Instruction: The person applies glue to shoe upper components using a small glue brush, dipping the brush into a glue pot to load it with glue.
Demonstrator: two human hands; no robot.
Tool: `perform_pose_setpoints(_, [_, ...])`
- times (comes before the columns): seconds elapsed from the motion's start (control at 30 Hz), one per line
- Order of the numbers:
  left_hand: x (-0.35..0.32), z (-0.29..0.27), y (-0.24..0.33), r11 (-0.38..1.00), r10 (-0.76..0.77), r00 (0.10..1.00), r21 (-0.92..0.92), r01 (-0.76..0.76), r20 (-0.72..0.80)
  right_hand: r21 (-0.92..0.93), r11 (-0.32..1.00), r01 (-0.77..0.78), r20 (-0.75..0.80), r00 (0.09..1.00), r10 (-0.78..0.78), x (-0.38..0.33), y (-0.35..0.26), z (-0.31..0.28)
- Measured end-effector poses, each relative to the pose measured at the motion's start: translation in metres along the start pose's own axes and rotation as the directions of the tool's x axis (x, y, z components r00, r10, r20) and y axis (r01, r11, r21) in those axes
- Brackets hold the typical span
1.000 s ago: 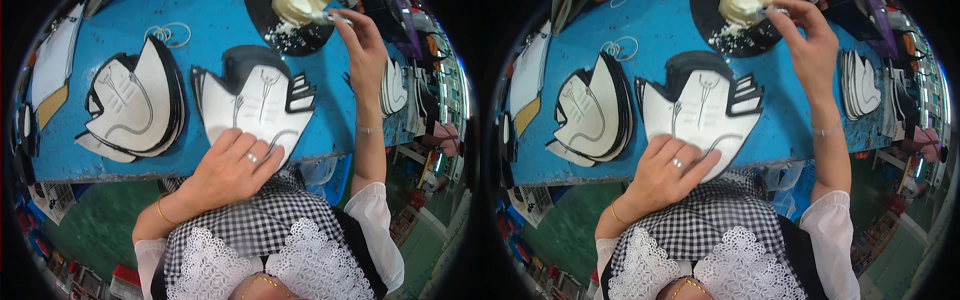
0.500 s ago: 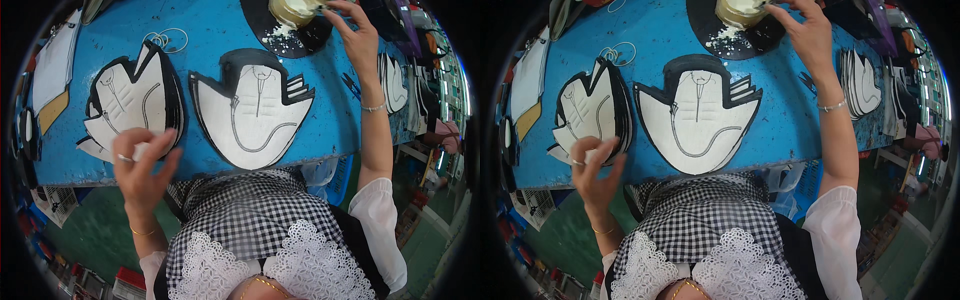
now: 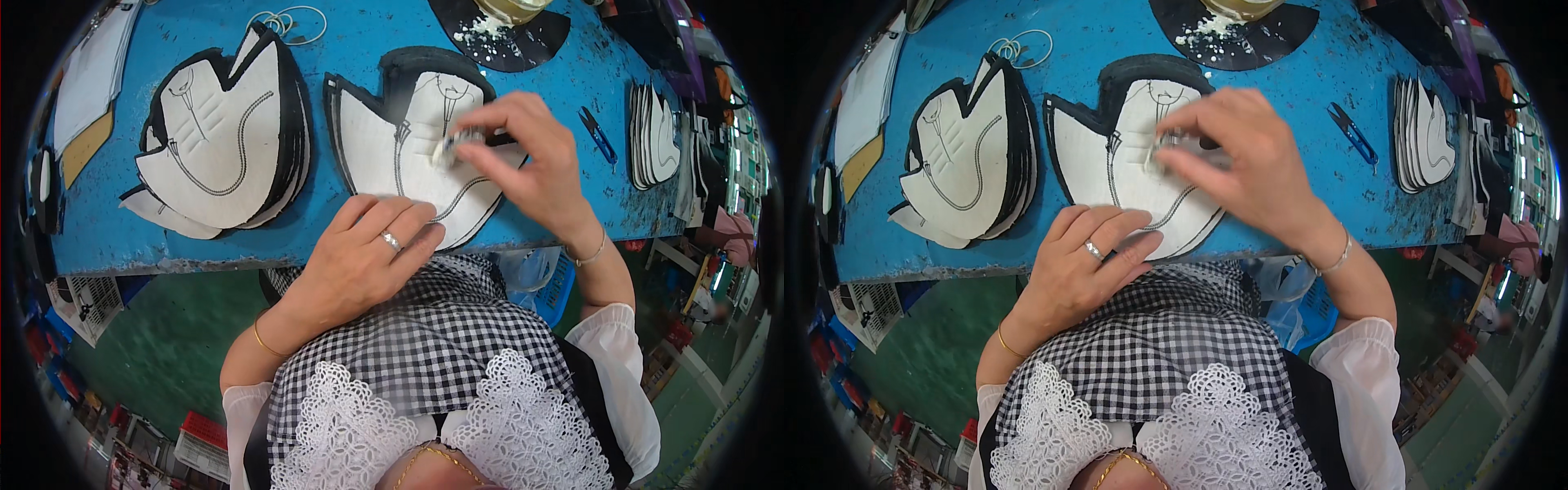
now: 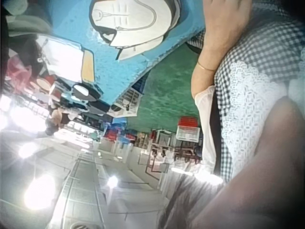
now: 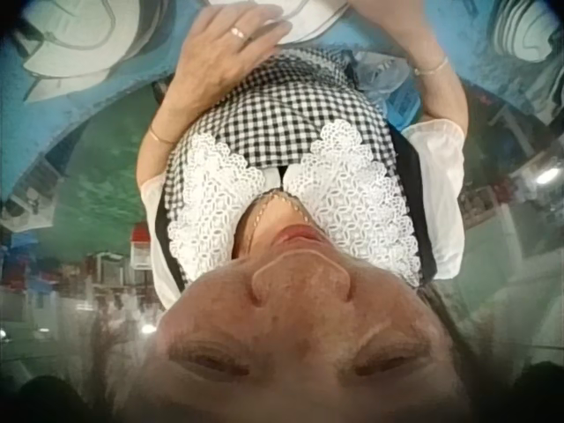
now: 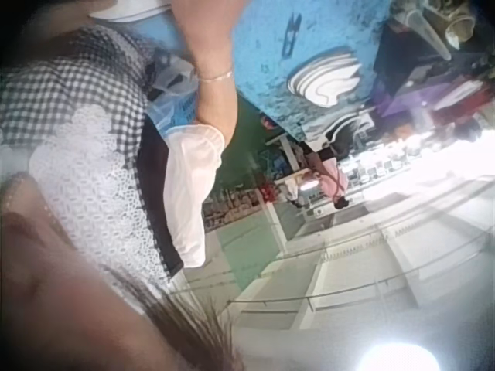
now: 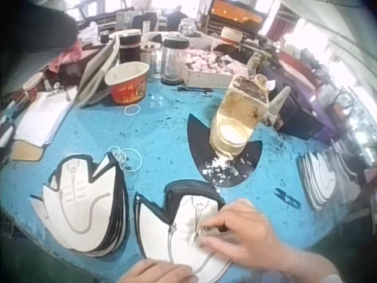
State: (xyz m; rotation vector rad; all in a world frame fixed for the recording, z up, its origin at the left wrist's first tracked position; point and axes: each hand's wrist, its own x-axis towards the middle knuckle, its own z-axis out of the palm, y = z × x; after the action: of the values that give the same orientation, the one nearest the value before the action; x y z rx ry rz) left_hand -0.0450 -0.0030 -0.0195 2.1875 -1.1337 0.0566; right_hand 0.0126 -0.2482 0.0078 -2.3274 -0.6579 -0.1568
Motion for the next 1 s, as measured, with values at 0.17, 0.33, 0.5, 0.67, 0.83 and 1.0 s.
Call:
perform_pose_setpoints(0.17, [0.005,-0.007,-0.001,0.999,-0.004,0.999,-0.049,0.006,0.033,-0.15,0.988,0.046,-0.164,0.984,-0.07,0.016,0.017,0.003])
perform_pose_setpoints(0.33, [0.011,-0.013,0.0,1.0,0.019,0.999,-0.008,-0.018,0.046,-0.189,0.969,0.158,-0.047,0.984,-0.17,0.001,-0.006,-0.001])
perform_pose_setpoints(0.5, [0.017,-0.005,0.001,0.998,0.039,0.999,0.052,-0.039,-0.004,-0.061,0.993,0.1,-0.016,0.995,-0.101,-0.011,-0.018,-0.007])
perform_pose_setpoints(0.67, [0.022,-0.019,0.005,0.98,0.19,0.967,0.094,-0.176,-0.17,0.376,0.917,-0.13,-0.291,0.924,0.25,-0.008,0.011,-0.026])
perform_pose_setpoints(0.83, [-0.007,-0.07,0.008,0.954,0.144,0.924,0.298,-0.034,-0.355,0.516,0.846,-0.136,-0.299,0.896,0.327,-0.015,0.021,-0.026])
perform_pose_setpoints(1.0, [-0.033,-0.074,-0.038,0.865,-0.272,0.876,0.298,0.404,-0.397,0.331,0.903,-0.273,-0.119,0.938,0.326,-0.015,0.002,-0.011])
